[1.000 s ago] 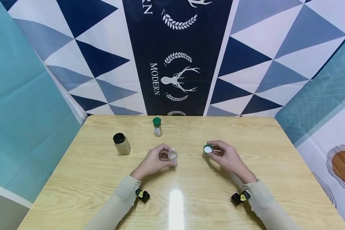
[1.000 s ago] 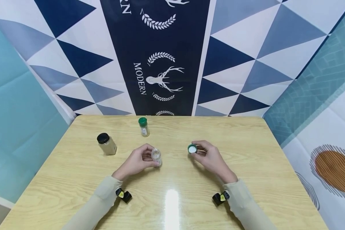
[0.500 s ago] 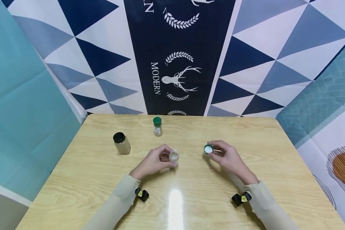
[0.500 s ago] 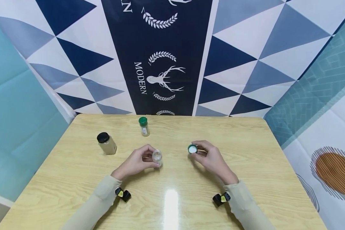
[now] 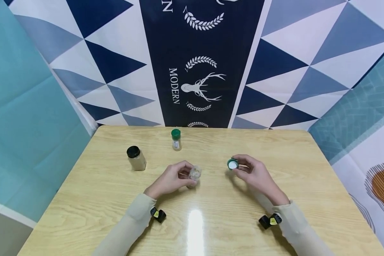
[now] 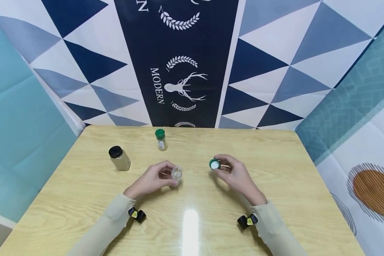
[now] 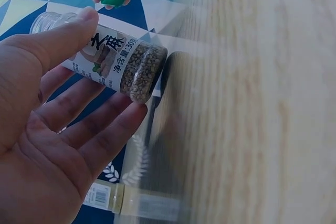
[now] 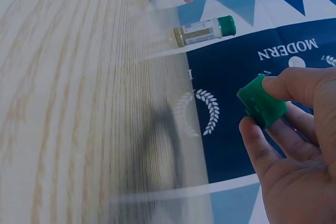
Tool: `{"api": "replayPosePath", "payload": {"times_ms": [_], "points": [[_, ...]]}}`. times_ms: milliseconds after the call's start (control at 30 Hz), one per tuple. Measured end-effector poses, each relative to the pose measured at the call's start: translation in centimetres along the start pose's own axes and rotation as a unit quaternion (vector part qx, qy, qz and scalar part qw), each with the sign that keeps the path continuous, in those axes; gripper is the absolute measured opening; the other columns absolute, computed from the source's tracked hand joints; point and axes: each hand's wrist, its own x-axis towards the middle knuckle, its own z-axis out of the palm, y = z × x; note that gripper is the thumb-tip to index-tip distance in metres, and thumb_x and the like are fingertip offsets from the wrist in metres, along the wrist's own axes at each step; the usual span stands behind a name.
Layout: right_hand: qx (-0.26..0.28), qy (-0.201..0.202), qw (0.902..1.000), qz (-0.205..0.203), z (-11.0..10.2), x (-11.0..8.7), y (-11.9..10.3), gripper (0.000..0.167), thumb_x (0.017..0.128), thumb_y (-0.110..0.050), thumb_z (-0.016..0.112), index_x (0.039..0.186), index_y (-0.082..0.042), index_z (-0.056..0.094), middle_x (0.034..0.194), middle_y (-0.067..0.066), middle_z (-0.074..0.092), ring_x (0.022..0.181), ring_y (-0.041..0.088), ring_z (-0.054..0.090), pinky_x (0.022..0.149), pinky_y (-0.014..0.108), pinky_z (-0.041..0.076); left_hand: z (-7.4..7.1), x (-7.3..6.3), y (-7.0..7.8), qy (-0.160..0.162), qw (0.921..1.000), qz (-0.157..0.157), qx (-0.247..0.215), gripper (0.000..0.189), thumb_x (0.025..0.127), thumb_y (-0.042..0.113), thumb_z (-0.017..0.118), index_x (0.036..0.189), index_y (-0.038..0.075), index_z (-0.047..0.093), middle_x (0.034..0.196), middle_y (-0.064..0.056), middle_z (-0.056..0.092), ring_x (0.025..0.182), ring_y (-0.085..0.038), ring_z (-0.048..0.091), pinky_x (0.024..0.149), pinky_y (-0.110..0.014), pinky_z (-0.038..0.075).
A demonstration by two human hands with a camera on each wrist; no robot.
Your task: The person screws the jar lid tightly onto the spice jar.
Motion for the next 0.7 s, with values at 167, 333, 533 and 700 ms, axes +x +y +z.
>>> {"api": "replayPosePath", "payload": {"times_ms": [167,333,533,700], "points": [[0.002,0.002,1.0,-0.002,-0.07,-0.07,-0.04,0.044,0.091,0.004,0.073,0.134,0.0,0.062,0.128,0.022,0.066,0.112,0.015,0.068,0.095,0.019,0.056,-0.07,0.08,-0.03,-0.002,0.9999,-0.001,0.011,0.04,0.089,0.024,0.083,0.124,0.017,0.067,0.112,0.001,0.073,0.103,-0.012,0.069,0.091,-0.029,0.059],[-0.008,0.002,0.9999,-0.011,-0.09,-0.31,-0.19,0.042,0.092,0.0,0.074,0.133,-0.003,0.063,0.13,0.02,0.067,0.112,0.011,0.068,0.094,0.02,0.057,0.06,0.06,-0.05,-0.007,0.9999,-0.001,0.007,0.041,0.089,0.023,0.083,0.126,0.016,0.067,0.113,0.0,0.073,0.103,-0.013,0.069,0.09,-0.029,0.06],[-0.021,0.003,0.9997,-0.011,0.06,-0.32,-0.66,0.042,0.093,-0.003,0.075,0.133,-0.003,0.064,0.128,0.02,0.067,0.111,0.018,0.07,0.093,0.02,0.057,0.21,0.05,0.04,-0.01,0.9998,0.008,0.013,0.042,0.09,0.025,0.082,0.128,0.016,0.067,0.114,0.0,0.073,0.103,-0.013,0.069,0.091,-0.028,0.059],[-0.016,0.003,0.9998,-0.012,0.13,-0.42,-0.85,0.042,0.093,-0.003,0.075,0.133,-0.001,0.064,0.127,0.021,0.067,0.111,0.02,0.07,0.094,0.02,0.057,0.37,0.15,-0.02,-0.014,0.9997,0.012,0.018,0.044,0.09,0.027,0.082,0.13,0.017,0.066,0.114,0.001,0.073,0.103,-0.012,0.069,0.091,-0.029,0.059]]}}
